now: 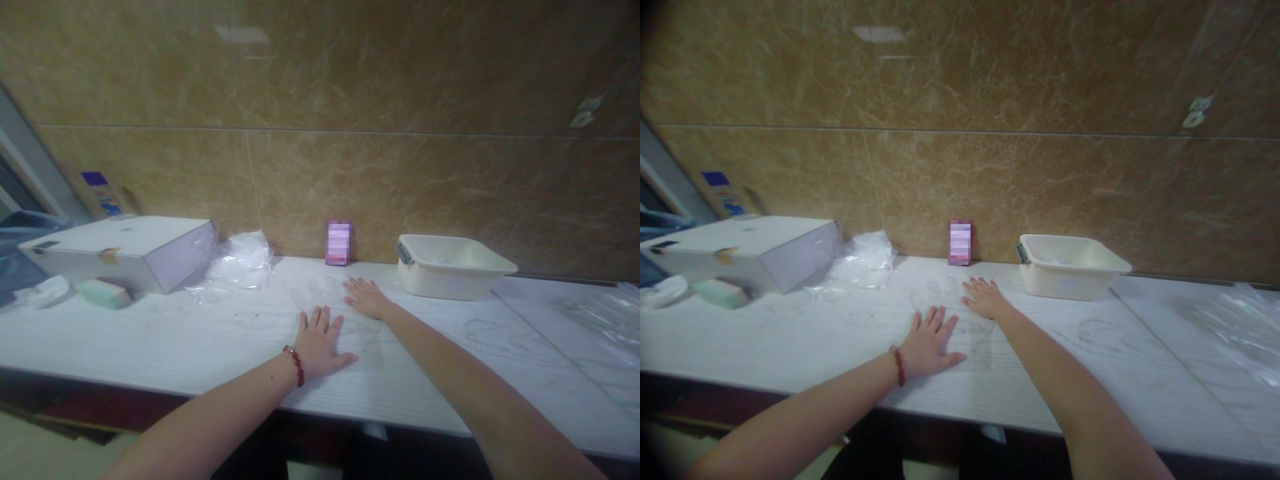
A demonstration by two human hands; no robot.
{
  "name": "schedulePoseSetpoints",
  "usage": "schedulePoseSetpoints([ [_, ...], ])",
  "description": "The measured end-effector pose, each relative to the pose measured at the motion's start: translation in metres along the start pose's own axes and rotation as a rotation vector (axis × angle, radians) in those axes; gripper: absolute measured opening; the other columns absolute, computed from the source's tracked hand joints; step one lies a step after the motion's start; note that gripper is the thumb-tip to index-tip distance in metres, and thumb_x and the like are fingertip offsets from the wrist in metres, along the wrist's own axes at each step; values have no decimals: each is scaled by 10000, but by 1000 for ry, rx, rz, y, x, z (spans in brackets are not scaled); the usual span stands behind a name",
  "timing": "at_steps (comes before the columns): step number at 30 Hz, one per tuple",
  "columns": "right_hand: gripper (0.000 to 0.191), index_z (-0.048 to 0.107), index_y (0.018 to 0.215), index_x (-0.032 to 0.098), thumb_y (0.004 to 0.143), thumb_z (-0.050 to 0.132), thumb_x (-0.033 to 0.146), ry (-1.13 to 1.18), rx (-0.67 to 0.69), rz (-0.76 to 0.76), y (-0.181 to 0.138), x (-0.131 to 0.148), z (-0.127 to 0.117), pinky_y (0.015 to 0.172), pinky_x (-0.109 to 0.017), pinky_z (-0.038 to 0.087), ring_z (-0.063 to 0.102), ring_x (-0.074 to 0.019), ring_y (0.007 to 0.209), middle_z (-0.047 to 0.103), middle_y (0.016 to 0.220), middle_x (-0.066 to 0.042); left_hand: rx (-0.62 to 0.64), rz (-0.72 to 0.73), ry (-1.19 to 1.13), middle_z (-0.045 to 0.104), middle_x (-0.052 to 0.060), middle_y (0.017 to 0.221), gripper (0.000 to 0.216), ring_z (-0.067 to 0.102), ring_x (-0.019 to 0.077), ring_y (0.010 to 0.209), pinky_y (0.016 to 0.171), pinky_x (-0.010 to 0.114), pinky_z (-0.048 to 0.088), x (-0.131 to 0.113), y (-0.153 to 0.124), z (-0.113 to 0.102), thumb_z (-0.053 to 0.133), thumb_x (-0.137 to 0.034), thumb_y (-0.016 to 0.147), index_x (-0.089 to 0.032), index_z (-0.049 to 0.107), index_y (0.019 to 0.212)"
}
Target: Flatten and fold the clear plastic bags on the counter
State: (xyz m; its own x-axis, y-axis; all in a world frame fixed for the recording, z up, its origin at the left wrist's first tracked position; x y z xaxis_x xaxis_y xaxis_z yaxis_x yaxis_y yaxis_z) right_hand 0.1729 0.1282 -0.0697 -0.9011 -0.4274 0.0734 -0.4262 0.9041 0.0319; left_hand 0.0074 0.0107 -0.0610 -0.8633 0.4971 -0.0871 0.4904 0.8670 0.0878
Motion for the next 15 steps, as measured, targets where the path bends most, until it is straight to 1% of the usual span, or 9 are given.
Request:
schedulePoseSetpoints([
  [2,606,191,1286,256,770,152,571,-14,-14,84,4,-5,-2,949,-487,54,114,-249,1223,161,1351,-42,11,4,-7,150,172,1337,851,77,347,1210,897,560,25,1,-3,-1,179,-731,613,-208,192,1284],
  [4,610,205,1288,200,784,157,542,-11,-73,156,8,-1,-6,954,-472,58,119,-252,1220,199,1337,-77,13,-2,-10,149,173,1336,879,74,347,1210,901,554,19,2,-5,-1,190,-745,592,-205,190,1285],
  [5,605,210,1286,177,793,152,523,2,-108,154,10,6,-7,961,-451,63,123,-243,1220,217,1330,-86,10,-8,-10,149,174,1336,890,72,350,1209,900,553,17,2,-6,-2,193,-752,582,-205,194,1284],
  [7,578,217,1282,167,810,130,488,46,-144,68,16,27,-7,975,-401,81,136,-207,1220,242,1321,-78,2,-21,-8,150,177,1335,911,70,358,1207,897,557,12,1,-6,-2,197,-763,565,-202,203,1283],
  [9,547,224,1278,195,819,113,470,90,-93,-69,22,52,-1,979,-377,97,145,-176,1220,243,1324,-50,-9,-30,-7,150,181,1334,933,69,361,1207,894,560,7,0,-5,-3,203,-771,551,-197,191,1287],
  [11,527,219,1279,206,822,126,452,107,-5,-106,30,68,5,972,-400,108,135,-177,1223,204,1339,-42,-7,-38,-9,145,180,1336,952,64,359,1208,896,557,6,-1,-5,-3,211,-775,541,-193,166,1293],
  [13,533,201,1284,212,816,145,461,104,41,-70,38,72,8,964,-438,91,115,-195,1228,150,1353,-42,7,-43,-12,140,174,1338,950,61,357,1209,901,551,7,-2,-6,-4,217,-775,541,-196,167,1293],
  [15,552,193,1287,209,807,162,479,97,45,21,45,71,6,953,-476,67,102,-221,1228,125,1358,-52,13,-42,-13,145,167,1339,932,60,357,1209,905,548,7,-2,-7,-4,219,-770,547,-201,194,1286],
])
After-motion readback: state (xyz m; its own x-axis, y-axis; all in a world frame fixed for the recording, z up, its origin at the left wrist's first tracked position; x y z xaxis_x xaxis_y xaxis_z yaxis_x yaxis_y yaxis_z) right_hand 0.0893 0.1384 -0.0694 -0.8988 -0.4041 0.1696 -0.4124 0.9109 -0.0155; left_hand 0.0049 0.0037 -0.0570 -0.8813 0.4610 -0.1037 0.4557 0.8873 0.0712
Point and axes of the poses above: each hand's wrist, its own y-axis towards the middle knuckle, its own z-axis out of the palm, x = y × z, the point moved 3 cm from there along y, towards the middle knuckle
